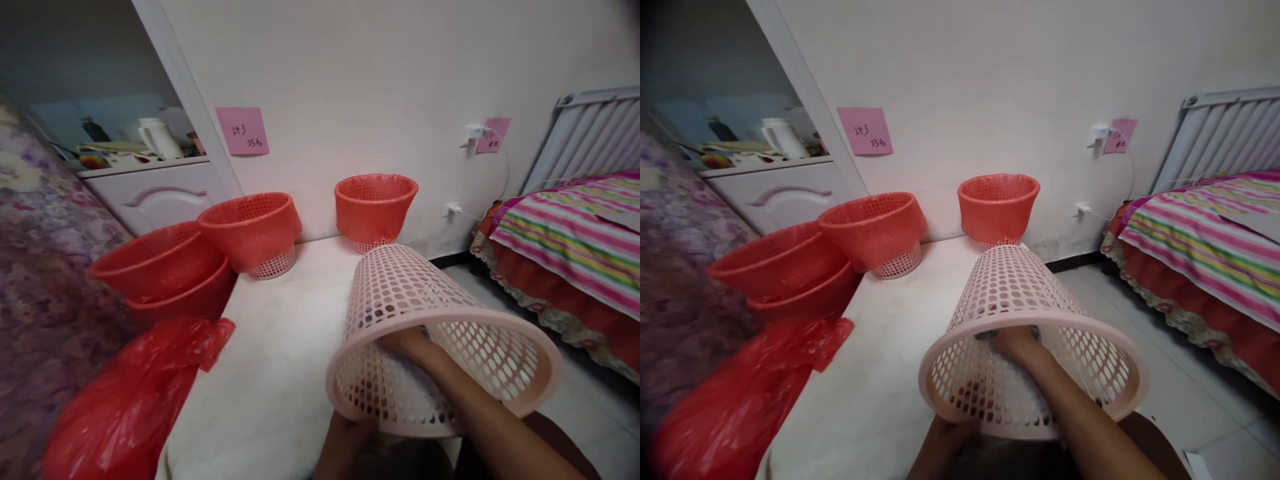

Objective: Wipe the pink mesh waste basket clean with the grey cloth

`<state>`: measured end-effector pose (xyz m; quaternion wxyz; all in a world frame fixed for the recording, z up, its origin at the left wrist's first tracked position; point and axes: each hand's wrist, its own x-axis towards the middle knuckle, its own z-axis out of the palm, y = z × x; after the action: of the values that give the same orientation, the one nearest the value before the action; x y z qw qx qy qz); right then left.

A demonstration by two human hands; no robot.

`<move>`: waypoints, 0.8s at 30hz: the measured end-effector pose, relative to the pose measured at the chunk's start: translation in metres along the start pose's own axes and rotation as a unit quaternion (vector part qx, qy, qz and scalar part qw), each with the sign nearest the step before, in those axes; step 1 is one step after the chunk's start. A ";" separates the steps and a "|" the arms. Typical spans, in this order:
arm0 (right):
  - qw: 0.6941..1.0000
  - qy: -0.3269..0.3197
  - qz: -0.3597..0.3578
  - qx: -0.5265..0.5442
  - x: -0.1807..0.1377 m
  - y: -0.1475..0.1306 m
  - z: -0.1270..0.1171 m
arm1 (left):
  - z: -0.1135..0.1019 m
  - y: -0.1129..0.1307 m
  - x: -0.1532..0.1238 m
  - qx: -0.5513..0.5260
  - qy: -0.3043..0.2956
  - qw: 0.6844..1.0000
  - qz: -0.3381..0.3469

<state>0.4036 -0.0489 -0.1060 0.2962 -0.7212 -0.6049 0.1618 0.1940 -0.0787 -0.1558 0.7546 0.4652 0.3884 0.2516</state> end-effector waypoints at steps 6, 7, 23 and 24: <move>0.988 -0.144 -0.059 -0.020 -0.049 -0.017 -0.011 | -0.005 -0.004 0.005 0.059 -0.002 0.998 0.009; 0.983 -0.166 -0.076 -0.015 -0.056 -0.019 -0.014 | -0.004 -0.004 0.005 0.070 -0.006 0.998 0.003; 0.986 0.055 0.002 0.156 -0.023 0.007 -0.019 | -0.012 -0.004 -0.004 0.077 0.056 0.995 -0.008; 0.985 0.092 0.025 0.143 -0.017 0.011 -0.015 | -0.009 -0.007 -0.002 0.061 0.054 0.997 -0.002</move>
<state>0.4175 -0.0697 -0.1037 0.4464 -0.6980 -0.5277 0.1873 0.1855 -0.0781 -0.1635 0.7034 0.4955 0.4441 0.2500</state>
